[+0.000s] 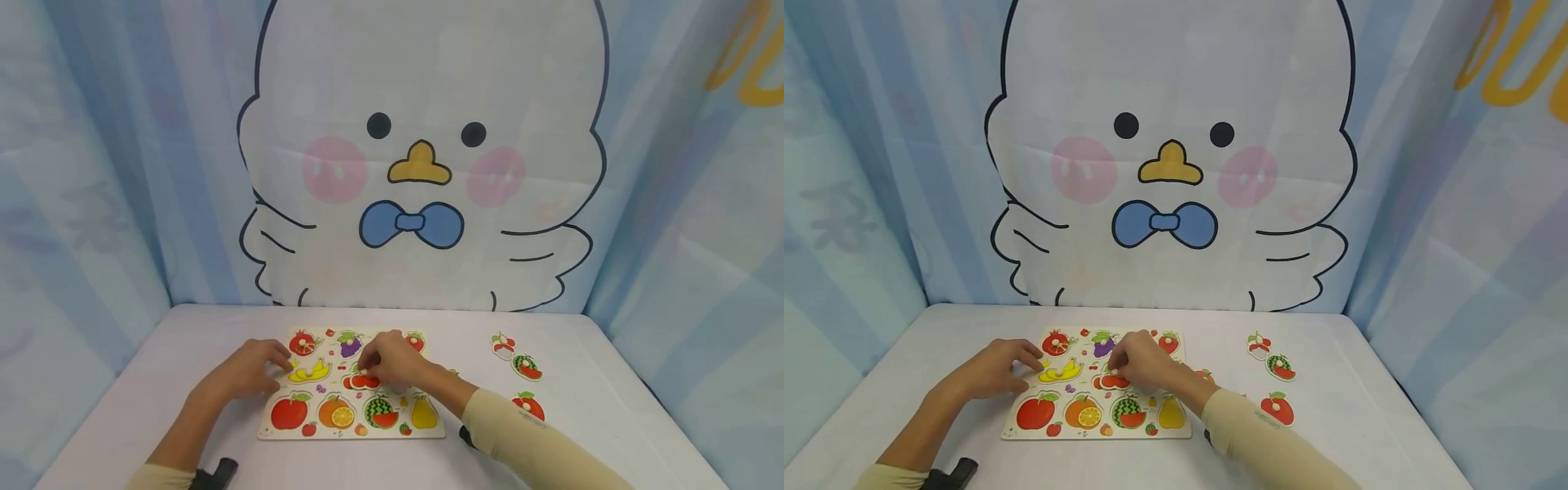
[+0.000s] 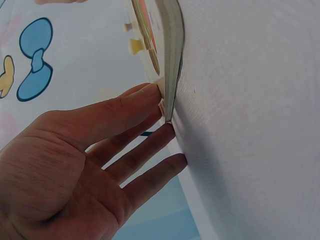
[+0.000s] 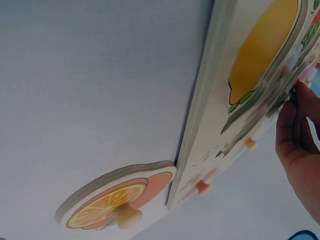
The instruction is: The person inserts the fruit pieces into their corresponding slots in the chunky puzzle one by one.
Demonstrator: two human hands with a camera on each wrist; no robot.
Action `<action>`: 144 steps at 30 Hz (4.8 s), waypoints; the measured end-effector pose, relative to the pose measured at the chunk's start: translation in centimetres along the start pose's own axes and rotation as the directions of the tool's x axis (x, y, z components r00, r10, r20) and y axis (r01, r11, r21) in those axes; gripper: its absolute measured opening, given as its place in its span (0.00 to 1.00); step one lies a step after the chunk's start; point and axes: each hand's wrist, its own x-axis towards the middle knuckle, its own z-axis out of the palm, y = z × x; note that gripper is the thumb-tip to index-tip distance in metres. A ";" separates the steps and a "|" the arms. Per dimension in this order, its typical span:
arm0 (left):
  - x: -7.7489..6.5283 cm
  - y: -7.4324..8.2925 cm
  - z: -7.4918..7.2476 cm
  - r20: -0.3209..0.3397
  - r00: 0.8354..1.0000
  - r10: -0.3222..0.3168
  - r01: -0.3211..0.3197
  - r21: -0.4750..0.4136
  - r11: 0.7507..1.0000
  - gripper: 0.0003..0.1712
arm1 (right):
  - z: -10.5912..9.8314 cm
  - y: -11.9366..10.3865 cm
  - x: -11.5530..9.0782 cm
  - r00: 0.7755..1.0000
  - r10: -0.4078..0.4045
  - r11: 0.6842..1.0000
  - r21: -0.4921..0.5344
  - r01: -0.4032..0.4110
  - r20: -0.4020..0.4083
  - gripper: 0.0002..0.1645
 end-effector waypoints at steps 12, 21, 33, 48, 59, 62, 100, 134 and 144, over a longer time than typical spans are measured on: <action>-0.1 0.2 0.0 -0.014 1.000 -0.006 0.006 -0.016 1.000 0.15 | 0.7 -0.8 1.0 0.999 0.028 0.999 -0.033 -0.027 0.025 0.08; -0.1 0.4 0.1 -0.030 1.000 -0.004 0.004 -0.010 1.000 0.16 | 0.7 -1.0 1.4 0.999 0.044 0.997 -0.061 -0.042 0.029 0.09; -0.2 0.5 -0.1 -0.037 0.999 -0.007 0.007 -0.005 1.000 0.16 | 1.3 -0.4 1.0 1.000 0.000 1.000 -0.002 0.000 -0.003 0.09; -0.5 0.8 -0.5 0.004 1.000 0.000 0.000 0.007 1.000 0.16 | 0.3 -0.1 -0.6 1.000 -0.010 0.995 0.103 0.007 0.030 0.14; -0.5 0.9 -0.6 0.013 1.000 0.003 -0.003 0.000 1.000 0.16 | -0.9 1.4 -2.8 1.000 -0.005 0.993 0.115 0.004 0.001 0.19; -0.5 1.0 -0.5 0.014 1.000 -0.002 0.002 0.000 1.000 0.16 | -1.6 2.1 -3.4 1.000 0.005 0.993 0.114 -0.005 -0.004 0.17; -0.4 0.2 -0.6 -0.002 1.000 0.010 -0.010 -0.005 1.000 0.16 | -8.1 10.3 -12.9 0.942 0.254 0.966 0.017 -0.257 -0.220 0.17; -0.3 0.3 0.3 0.000 1.000 -0.002 0.002 -0.020 1.000 0.16 | -9.7 17.1 -12.4 0.822 0.425 0.874 -0.065 -0.482 -0.380 0.18; -0.3 0.5 0.4 -0.005 1.000 -0.007 0.007 -0.022 1.000 0.16 | -9.7 18.0 -11.8 0.796 0.420 0.871 -0.053 -0.488 -0.435 0.14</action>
